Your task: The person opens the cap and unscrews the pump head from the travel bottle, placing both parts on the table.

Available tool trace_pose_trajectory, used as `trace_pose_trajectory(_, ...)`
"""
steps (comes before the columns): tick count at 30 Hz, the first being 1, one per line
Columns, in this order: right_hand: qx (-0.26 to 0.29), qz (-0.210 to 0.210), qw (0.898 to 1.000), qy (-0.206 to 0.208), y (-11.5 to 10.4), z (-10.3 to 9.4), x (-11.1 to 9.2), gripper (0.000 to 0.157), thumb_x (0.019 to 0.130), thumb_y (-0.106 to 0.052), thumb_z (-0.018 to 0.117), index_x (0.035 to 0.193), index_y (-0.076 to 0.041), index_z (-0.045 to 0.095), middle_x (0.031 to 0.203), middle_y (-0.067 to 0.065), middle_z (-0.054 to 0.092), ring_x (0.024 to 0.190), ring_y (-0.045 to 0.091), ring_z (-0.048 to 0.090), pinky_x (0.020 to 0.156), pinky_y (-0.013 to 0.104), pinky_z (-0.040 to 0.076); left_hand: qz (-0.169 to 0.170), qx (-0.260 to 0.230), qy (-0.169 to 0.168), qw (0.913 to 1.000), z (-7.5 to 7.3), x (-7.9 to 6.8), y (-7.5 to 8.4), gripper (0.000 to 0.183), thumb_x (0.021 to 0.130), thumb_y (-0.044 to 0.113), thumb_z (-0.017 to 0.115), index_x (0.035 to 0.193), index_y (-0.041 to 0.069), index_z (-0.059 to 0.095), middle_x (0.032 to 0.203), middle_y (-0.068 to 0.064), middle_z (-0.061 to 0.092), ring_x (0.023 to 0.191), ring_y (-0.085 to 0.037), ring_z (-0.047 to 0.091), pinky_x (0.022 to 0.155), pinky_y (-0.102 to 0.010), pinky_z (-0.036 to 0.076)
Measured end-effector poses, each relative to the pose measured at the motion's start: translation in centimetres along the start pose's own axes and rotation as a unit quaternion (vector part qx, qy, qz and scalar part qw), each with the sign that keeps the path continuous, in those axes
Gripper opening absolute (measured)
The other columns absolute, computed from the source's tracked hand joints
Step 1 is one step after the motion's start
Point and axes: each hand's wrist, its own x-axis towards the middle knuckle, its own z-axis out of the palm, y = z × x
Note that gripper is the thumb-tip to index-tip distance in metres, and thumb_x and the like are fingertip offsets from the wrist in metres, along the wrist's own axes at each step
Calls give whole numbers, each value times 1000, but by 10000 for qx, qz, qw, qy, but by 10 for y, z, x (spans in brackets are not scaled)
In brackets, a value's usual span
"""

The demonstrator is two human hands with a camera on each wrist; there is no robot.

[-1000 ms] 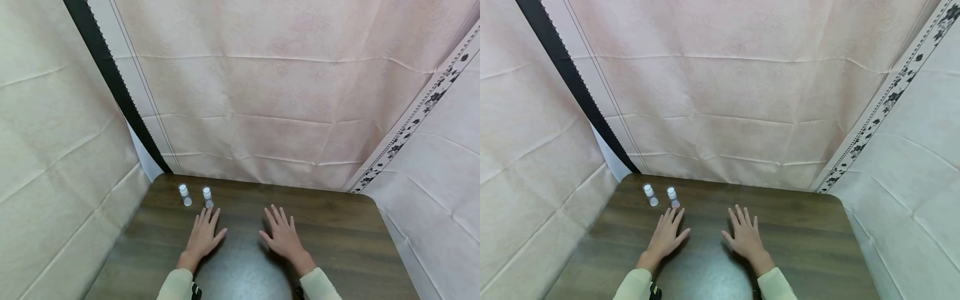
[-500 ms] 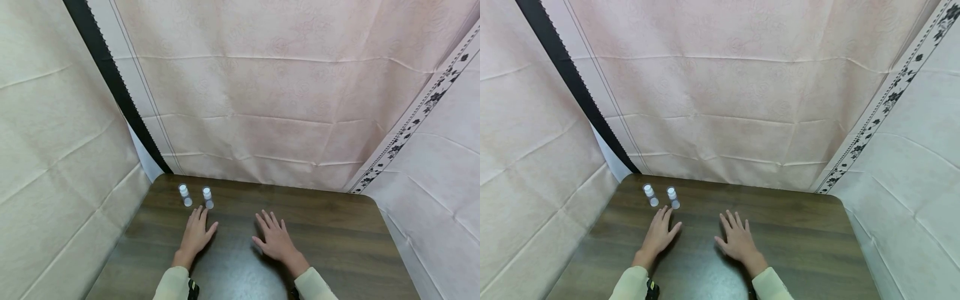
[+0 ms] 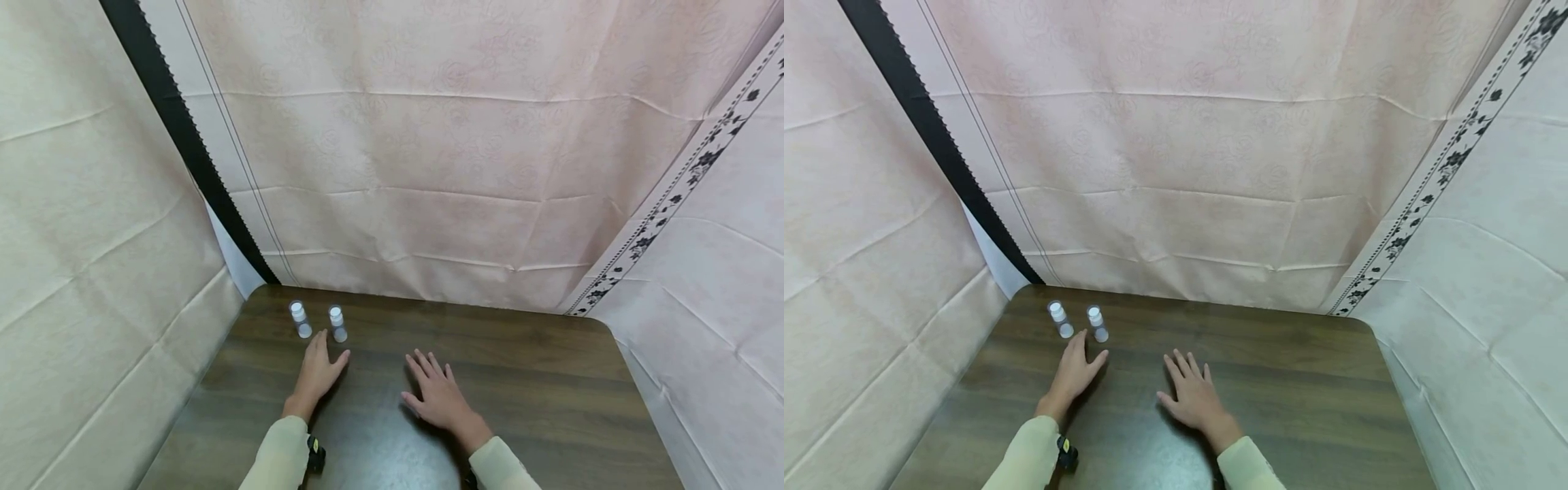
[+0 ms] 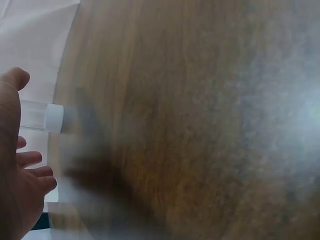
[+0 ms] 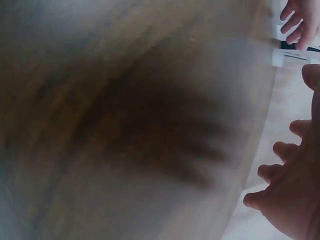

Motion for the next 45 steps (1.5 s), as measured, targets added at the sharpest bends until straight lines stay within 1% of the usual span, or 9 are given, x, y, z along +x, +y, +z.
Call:
trace_pose_trajectory(9, -199, -94, 9998, -10, -1, 14, 7, 74, 104, -55, 51, 165, -22, 25, 173, 6, 21, 158, 37, 21, 119, 72, 21, -223, -393, -71, 9990, 0, 18, -2, 85, 97, 39, 70, 155, -9, 30, 158, -35, 34, 147, -50, 35, 119, -61, 33)
trace_pose_trajectory(13, -203, -178, 9996, -16, -8, 14, 11, 74, 104, -53, 52, 165, -21, 25, 173, 7, 21, 158, 38, 21, 119, 73, 20, -277, -398, -164, 9987, 1, 24, -2, 85, 97, 39, 69, 157, -6, 29, 160, -32, 34, 149, -47, 35, 119, -59, 33)
trace_pose_trajectory(15, -103, -226, 9997, -4, -13, 14, 12, 74, 104, -51, 53, 165, -19, 26, 172, 9, 22, 157, 40, 23, 118, 74, 21, -277, -470, -141, 9984, 1, 26, -2, 85, 97, 38, 70, 157, -6, 29, 159, -31, 35, 148, -47, 35, 119, -59, 33)
trace_pose_trajectory(20, 222, -247, 9994, 70, -25, 13, 17, 72, 104, -47, 54, 165, -19, 27, 171, 11, 24, 156, 42, 24, 116, 76, 21, -363, -863, 100, 9956, 3, 32, 0, 79, 96, 32, 73, 154, -5, 35, 155, -30, 42, 145, -46, 41, 117, -60, 36)
trace_pose_trajectory(24, 169, -219, 9996, 48, -34, 12, 21, 72, 105, -50, 52, 165, -21, 25, 172, 8, 22, 157, 39, 23, 117, 74, 22, -482, -1080, 189, 9928, 5, 36, 1, 76, 95, 31, 75, 152, -4, 39, 153, -29, 46, 144, -45, 43, 117, -59, 37)
trace_pose_trajectory(29, 149, -222, 9995, -141, -41, 10, 25, 73, 105, -51, 50, 166, -23, 22, 173, 7, 19, 158, 37, 20, 119, 73, 21, -531, -1306, 339, 9894, 10, 41, 2, 72, 93, 27, 77, 150, -2, 43, 151, -28, 50, 142, -44, 46, 117, -58, 38)
trace_pose_trajectory(32, 179, -219, 9994, -212, -42, 11, 24, 73, 106, -51, 50, 166, -23, 21, 173, 7, 19, 158, 38, 20, 119, 72, 21, -532, -1385, 473, 9878, 12, 43, 2, 67, 93, 22, 78, 147, -3, 46, 146, -29, 55, 139, -44, 50, 115, -57, 40)
trace_pose_trajectory(38, 548, -160, 9983, -147, -38, 13, 20, 74, 105, -48, 53, 166, -18, 22, 172, 10, 21, 157, 40, 21, 118, 73, 20, -478, -1509, 736, 9846, 15, 46, 3, 58, 92, 13, 79, 140, -5, 53, 136, -29, 63, 131, -44, 58, 109, -55, 47)
trace_pose_trajectory(45, 742, -94, 9970, -175, -33, 10, 15, 75, 105, -49, 53, 166, -18, 22, 173, 9, 20, 158, 39, 19, 119, 73, 18, -220, -1675, 1082, 9797, 18, 45, 5, 45, 90, 2, 77, 129, -11, 61, 122, -33, 68, 116, -46, 67, 98, -54, 55)
